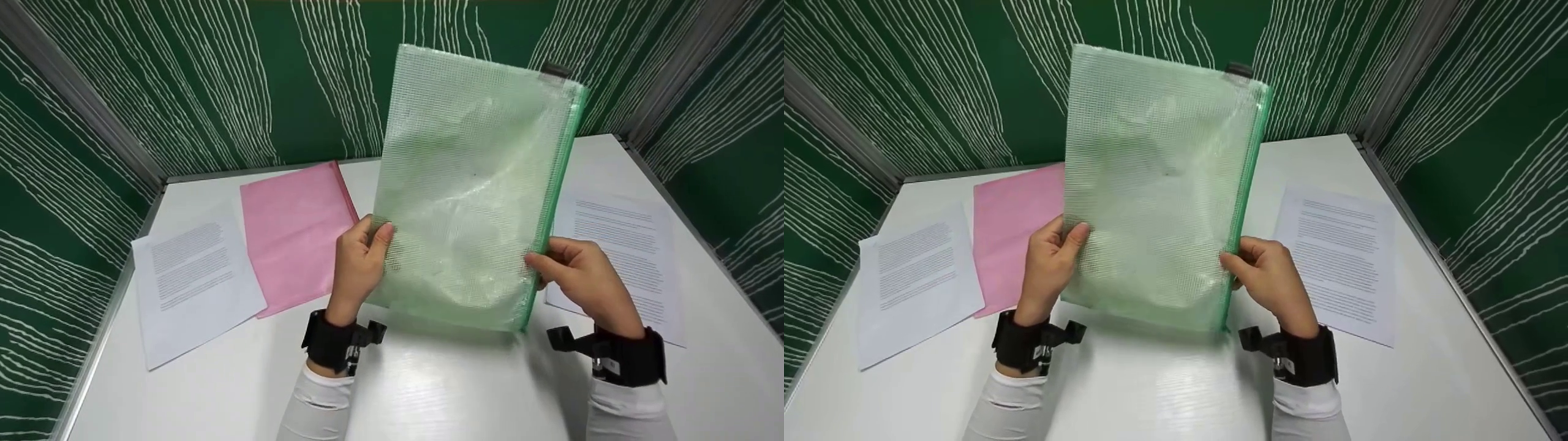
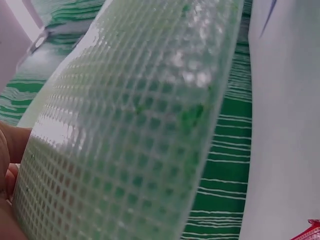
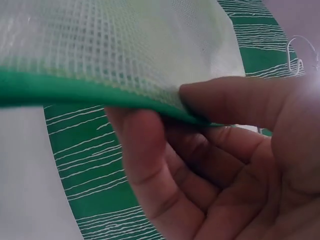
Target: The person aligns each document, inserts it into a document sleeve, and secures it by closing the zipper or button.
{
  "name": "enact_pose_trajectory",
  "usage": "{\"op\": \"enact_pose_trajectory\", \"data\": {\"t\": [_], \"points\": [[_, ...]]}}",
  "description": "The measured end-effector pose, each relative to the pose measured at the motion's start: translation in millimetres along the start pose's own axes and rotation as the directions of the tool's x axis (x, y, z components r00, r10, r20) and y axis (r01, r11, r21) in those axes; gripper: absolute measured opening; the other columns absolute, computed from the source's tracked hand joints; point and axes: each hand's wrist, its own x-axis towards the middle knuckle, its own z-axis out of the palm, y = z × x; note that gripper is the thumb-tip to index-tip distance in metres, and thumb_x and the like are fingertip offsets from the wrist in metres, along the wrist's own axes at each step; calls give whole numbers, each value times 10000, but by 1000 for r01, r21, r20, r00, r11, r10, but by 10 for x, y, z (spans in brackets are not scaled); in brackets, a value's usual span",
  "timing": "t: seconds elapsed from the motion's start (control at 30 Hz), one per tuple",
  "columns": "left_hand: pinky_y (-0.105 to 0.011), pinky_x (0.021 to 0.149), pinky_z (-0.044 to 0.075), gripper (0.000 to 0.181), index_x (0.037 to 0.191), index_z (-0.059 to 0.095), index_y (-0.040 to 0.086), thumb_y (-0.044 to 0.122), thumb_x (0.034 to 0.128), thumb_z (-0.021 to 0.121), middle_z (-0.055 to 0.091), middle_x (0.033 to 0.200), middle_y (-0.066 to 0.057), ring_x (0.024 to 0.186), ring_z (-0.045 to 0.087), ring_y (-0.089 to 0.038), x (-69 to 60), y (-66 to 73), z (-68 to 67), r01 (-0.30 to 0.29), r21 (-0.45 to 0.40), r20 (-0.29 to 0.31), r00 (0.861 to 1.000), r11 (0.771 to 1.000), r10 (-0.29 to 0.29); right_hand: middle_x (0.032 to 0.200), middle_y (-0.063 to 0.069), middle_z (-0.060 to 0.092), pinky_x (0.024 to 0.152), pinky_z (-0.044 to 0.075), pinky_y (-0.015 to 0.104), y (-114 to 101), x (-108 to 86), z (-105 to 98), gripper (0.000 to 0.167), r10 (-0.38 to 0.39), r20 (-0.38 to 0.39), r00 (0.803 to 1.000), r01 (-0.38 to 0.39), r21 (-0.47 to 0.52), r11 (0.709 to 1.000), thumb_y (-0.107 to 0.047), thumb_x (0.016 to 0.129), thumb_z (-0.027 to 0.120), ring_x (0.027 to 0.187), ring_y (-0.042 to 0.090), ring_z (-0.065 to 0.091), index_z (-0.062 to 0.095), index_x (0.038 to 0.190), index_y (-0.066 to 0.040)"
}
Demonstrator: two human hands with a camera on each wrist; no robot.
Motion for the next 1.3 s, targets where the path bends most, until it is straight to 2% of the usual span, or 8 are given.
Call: {"op": "enact_pose_trajectory", "data": {"t": [0.13,0.23,0.3,0.5,0.67,0.77,1.07,1.3], "points": [[-209,492,230,323,671,424,45,213,906,570,280,580,35,513,294,-85,-6,-173,37,16,42,41,999,999,-18,746,13,650,595,516,300,89,59,5,309,38,21,999,-38,34,999,-297,853,640,618,163,612,650,941,-1],[-221,539,262,251,797,487,38,249,901,577,292,631,10,577,318,-116,-12,-208,45,59,88,111,991,994,-69,751,-10,644,595,517,301,165,103,-6,329,79,25,997,-80,58,995,-296,847,649,621,141,601,646,970,9],[-231,596,331,218,939,528,49,254,895,588,399,689,7,645,391,-116,-14,-216,47,95,126,170,979,988,-115,754,-19,642,601,515,300,209,127,-18,342,108,20,994,-109,78,991,-293,844,653,623,133,596,641,987,18],[-355,805,459,424,1224,464,101,265,863,613,607,1084,-59,917,566,-169,-38,-252,38,210,294,321,897,932,-304,746,-48,634,600,510,288,322,196,-17,328,171,-19,985,-168,103,980,-258,853,646,617,106,581,629,1003,33],[-414,896,439,591,1331,398,64,296,841,634,546,1252,-146,1110,539,-271,-63,-304,60,275,418,355,828,866,-435,687,-63,606,593,509,295,414,256,19,284,211,-48,976,-207,83,975,-215,860,630,580,92,560,610,935,58],[-416,907,436,612,1341,399,51,288,831,641,550,1247,-159,1130,529,-288,-81,-348,85,298,469,355,798,831,-487,677,-61,604,586,508,282,474,284,39,263,227,-52,972,-223,77,972,-181,866,610,573,88,559,607,942,70],[-414,934,424,569,1302,441,4,198,804,638,545,1257,-171,1152,514,-306,-118,-503,189,314,534,330,777,785,-536,716,-23,596,610,504,277,618,349,82,312,285,13,958,-285,61,957,-170,878,586,605,94,562,584,1039,97],[-407,949,407,582,1314,433,26,153,785,639,537,1234,-170,1149,501,-290,-123,-534,241,298,558,340,769,774,-541,765,-14,592,651,511,299,624,373,86,328,323,25,946,-323,27,946,-207,895,562,631,96,570,558,1061,76]]}}
